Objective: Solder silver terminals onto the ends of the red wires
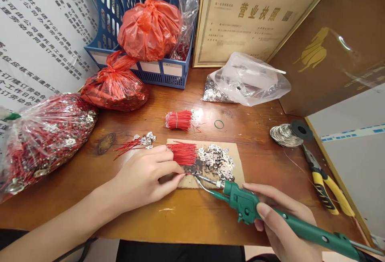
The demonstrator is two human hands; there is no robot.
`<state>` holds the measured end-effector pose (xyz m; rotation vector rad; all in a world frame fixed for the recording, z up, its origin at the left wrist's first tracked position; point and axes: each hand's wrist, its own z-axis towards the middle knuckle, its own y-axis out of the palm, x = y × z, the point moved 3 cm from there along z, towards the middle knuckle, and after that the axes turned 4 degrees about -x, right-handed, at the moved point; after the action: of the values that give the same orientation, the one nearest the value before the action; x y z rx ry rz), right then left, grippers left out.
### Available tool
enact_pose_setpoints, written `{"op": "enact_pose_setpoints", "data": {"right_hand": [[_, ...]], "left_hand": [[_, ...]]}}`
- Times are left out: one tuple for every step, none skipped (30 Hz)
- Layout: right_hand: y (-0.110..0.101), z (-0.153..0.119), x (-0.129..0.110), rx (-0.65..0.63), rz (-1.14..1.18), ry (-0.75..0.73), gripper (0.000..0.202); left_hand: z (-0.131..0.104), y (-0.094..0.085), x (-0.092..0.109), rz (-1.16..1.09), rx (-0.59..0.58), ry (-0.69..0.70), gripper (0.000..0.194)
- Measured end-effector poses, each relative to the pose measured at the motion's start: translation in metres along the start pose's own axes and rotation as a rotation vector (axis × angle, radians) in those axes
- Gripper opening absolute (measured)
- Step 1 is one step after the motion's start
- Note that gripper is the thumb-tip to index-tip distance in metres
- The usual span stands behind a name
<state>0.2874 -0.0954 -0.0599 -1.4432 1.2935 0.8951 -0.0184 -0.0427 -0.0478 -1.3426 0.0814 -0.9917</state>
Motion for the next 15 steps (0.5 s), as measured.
{"op": "enact_pose_setpoints", "data": {"right_hand": [[-0.002,0.001,0.002,-0.016,-0.004,-0.018,0.03],[-0.003,0.002,0.004,-0.033,-0.004,-0.037,0.03],[-0.005,0.004,0.005,-0.05,-0.002,-0.055,0.029],[-0.006,0.005,0.007,-0.062,0.003,-0.071,0.028],[-0.008,0.005,0.009,-0.074,0.007,-0.082,0.027],[-0.008,0.006,0.011,-0.084,0.011,-0.09,0.026],[-0.009,0.007,0.012,-0.094,0.014,-0.1,0.026],[-0.009,0.008,0.013,-0.097,0.016,-0.108,0.026],[-0.009,0.008,0.014,-0.094,0.016,-0.113,0.027],[-0.009,0.008,0.014,-0.092,0.016,-0.117,0.027],[-0.009,0.009,0.014,-0.09,0.017,-0.12,0.027],[-0.009,0.009,0.014,-0.086,0.021,-0.124,0.027],[-0.009,0.009,0.014,-0.086,0.027,-0.125,0.027],[-0.008,0.009,0.014,-0.086,0.04,-0.123,0.027],[-0.008,0.01,0.014,-0.086,0.056,-0.121,0.028]], "left_hand": [[0.0,0.0,0.0,0.001,0.001,-0.001,0.014],[0.0,0.0,0.0,0.001,0.003,0.0,0.014],[0.001,0.0,0.0,0.0,0.005,0.001,0.014],[0.001,0.0,0.0,-0.002,0.006,0.001,0.014],[0.001,0.0,0.0,-0.004,0.006,0.001,0.014],[0.001,0.0,0.0,-0.006,0.006,0.001,0.014],[0.001,0.0,0.0,-0.007,0.007,0.0,0.014],[0.001,0.0,-0.001,-0.008,0.008,-0.002,0.014],[0.001,0.0,-0.001,-0.008,0.009,-0.003,0.014],[0.001,0.0,-0.001,-0.008,0.009,-0.002,0.014],[0.0,0.0,-0.001,-0.008,0.009,-0.001,0.014],[0.0,0.0,-0.001,-0.006,0.008,0.001,0.014],[0.0,0.0,-0.001,-0.003,0.007,0.002,0.014],[0.0,0.0,0.0,0.0,0.005,0.004,0.014],[0.0,0.0,0.0,0.005,0.005,0.006,0.015]]}}
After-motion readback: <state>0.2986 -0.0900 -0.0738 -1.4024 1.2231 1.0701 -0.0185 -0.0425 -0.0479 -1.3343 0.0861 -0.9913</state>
